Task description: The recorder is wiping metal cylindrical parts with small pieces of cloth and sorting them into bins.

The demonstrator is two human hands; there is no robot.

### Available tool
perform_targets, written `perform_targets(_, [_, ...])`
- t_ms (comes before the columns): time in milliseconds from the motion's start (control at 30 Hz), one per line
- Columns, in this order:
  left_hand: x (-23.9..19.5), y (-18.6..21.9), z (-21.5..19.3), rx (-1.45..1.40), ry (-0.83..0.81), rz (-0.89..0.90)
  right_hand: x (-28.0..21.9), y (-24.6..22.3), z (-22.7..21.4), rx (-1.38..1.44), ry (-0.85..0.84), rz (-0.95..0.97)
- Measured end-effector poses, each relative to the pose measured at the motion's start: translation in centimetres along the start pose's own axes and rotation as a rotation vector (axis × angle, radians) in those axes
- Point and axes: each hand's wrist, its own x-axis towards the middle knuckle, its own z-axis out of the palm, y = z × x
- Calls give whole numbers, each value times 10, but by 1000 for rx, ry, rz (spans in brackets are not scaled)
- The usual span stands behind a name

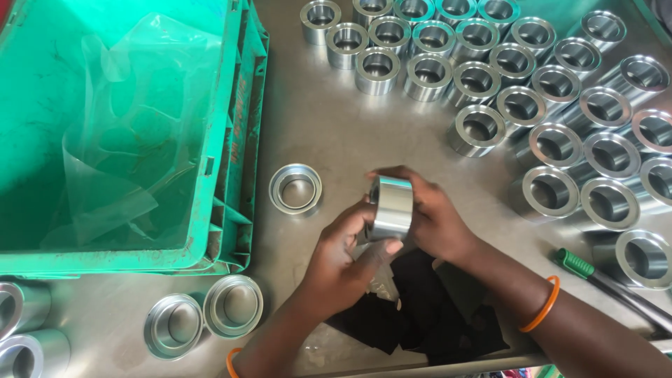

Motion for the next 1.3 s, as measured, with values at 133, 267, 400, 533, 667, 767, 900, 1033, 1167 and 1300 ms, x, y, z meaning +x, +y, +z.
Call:
perform_targets(133, [-1,-17,-2,-402,-46,-197,1,-18,10,-832,276,-423])
perform_targets(267, [7,-27,-8,-832,134,-414,1,-5,8,18,232,311])
perform_targets(400, [7,-31,-13,-960,255,-453,-3,-15,20,433,239,444])
perform_targets(533, [9,-19,-12,-998,292,-587,-9,-20,27,-392,213,-59])
perform_targets(667, [11,-14,-18,-1106,200,-503,-11,-5,2,-711,-10,-574])
perform_targets(767, [11,-18,-17,-1088,77,-491,-6,-19,5,-1091,264,-598])
perform_targets(900, [10,-20,-23,-1005,-35,-491,-8,-18,32,-1215,274,-550])
perform_targets(1033, [12,-12,-25,-524,117,-409,-2,-2,7,-519,-73,-493])
perform_targets(1167, [8,18,-23,664,283,-212,10,5,-46,-1026,474,-77])
perform_targets(1300, [7,7,-23,1077,245,-252,11,17,-72,-1472,699,121])
